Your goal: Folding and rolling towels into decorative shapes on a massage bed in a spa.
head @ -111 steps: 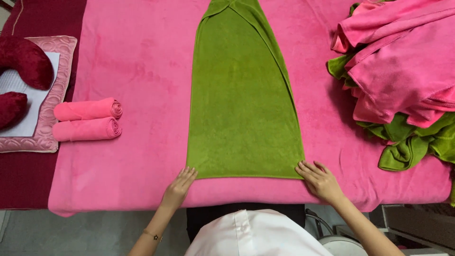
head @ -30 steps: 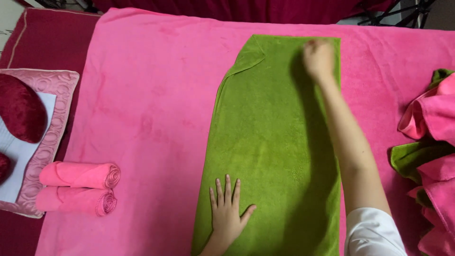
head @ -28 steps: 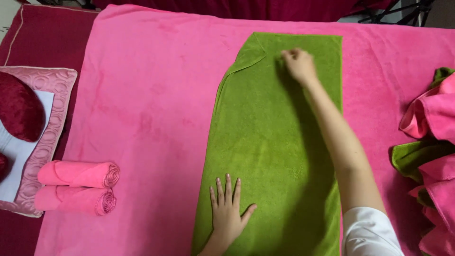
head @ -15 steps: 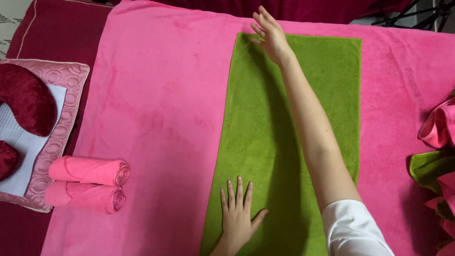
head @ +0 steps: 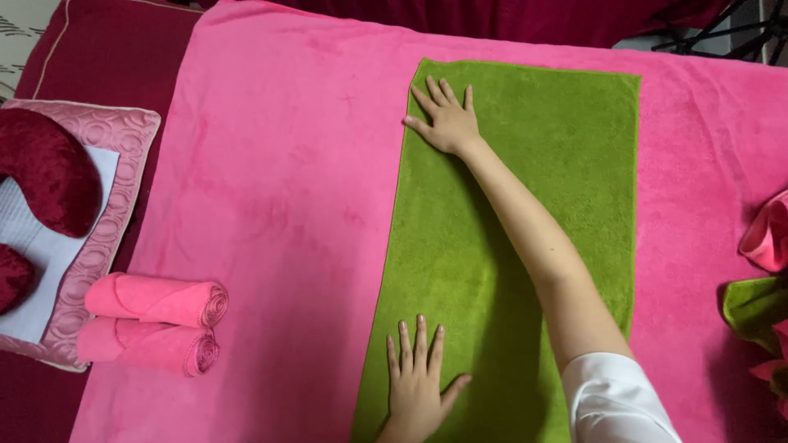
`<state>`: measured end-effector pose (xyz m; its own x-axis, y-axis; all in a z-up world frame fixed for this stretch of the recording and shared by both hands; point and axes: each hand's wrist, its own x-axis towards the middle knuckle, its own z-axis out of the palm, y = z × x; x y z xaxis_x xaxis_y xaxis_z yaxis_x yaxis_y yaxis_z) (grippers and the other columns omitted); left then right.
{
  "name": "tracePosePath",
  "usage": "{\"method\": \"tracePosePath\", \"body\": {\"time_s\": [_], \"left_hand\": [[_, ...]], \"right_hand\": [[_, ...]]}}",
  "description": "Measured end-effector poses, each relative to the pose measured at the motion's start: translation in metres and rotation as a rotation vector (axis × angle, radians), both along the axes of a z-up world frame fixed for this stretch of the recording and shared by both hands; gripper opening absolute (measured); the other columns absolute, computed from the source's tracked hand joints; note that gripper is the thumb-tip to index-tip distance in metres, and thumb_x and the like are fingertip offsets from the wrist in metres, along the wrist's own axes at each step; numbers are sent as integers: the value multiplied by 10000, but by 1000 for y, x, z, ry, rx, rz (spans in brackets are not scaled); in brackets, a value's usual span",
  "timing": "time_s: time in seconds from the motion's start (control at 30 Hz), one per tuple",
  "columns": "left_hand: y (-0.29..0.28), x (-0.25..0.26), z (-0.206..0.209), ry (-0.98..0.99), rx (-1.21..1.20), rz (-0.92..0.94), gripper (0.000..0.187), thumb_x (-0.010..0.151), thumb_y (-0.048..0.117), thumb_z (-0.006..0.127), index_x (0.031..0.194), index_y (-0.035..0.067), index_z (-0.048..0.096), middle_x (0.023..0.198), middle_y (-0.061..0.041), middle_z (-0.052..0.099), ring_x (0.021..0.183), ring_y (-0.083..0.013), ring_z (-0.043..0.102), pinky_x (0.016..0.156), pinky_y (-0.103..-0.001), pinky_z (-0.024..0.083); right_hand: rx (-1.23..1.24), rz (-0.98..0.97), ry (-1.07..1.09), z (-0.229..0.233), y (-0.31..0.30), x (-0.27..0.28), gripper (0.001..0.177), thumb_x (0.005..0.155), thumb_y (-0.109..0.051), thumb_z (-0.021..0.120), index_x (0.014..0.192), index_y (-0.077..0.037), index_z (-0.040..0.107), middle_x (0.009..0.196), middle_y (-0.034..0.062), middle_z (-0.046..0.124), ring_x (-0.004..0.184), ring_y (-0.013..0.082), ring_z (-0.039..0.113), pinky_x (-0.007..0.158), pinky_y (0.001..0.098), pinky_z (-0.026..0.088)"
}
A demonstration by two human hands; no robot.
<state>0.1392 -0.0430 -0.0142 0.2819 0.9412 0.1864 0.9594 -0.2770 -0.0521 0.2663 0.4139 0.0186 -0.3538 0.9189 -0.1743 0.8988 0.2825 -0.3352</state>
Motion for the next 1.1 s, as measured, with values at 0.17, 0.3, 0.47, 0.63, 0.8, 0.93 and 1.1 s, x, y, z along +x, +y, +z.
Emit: {"method": "tracePosePath", "body": {"time_s": [0.17,0.3,0.47,0.63,0.8,0.93,1.1], "left_hand": [[0,0,-4,-11,11,4,1071,894,920,389,1663,187,252,1770,-177,137,1609,-440,141,1280,-604,125],[0,1,-10,-11,24,11,1084,861,903,403,1664,192,247,1767,-173,149,1607,-445,144,1287,-616,115],[2,1,-1,-16,27,4,992,949,855,297,1668,177,221,1771,-179,118,1608,-435,130,1291,-605,96],[2,2,1,-18,31,10,951,987,841,209,1671,181,215,1774,-173,110,1618,-428,109,1290,-596,95],[0,1,-4,-3,17,6,1007,939,871,303,1672,186,216,1777,-169,109,1618,-430,111,1285,-603,102],[-1,2,-8,-18,8,13,1048,888,892,386,1658,191,273,1760,-171,174,1593,-444,181,1273,-617,149],[-1,4,-12,-29,9,20,1066,853,889,442,1650,195,297,1758,-164,190,1592,-450,189,1274,-619,162]], "right_hand": [[123,-177,-21,-18,40,-18,860,978,-775,231,1674,-271,251,1756,101,147,1620,302,89,1210,743,-23],[81,-169,44,-17,48,-9,885,979,-763,263,1681,-224,238,1759,122,95,1622,342,51,1206,737,-76],[277,-129,62,-34,45,60,728,1072,-650,300,1593,-168,460,1665,177,367,1542,342,317,1228,591,206],[325,-176,-109,-34,31,65,553,1089,-573,336,1459,-227,558,1634,139,398,1533,399,296,1197,740,101],[541,-104,-61,-35,61,1,390,1106,-418,463,1366,-226,682,1490,150,593,1311,440,542,1049,648,431],[619,-301,-308,-74,97,-31,541,1052,-551,497,1202,-76,708,1227,164,677,1136,336,586,880,499,508],[461,-410,-452,-74,113,-46,388,1058,-276,400,1175,-99,725,1311,147,616,1211,308,522,928,547,485]]}}
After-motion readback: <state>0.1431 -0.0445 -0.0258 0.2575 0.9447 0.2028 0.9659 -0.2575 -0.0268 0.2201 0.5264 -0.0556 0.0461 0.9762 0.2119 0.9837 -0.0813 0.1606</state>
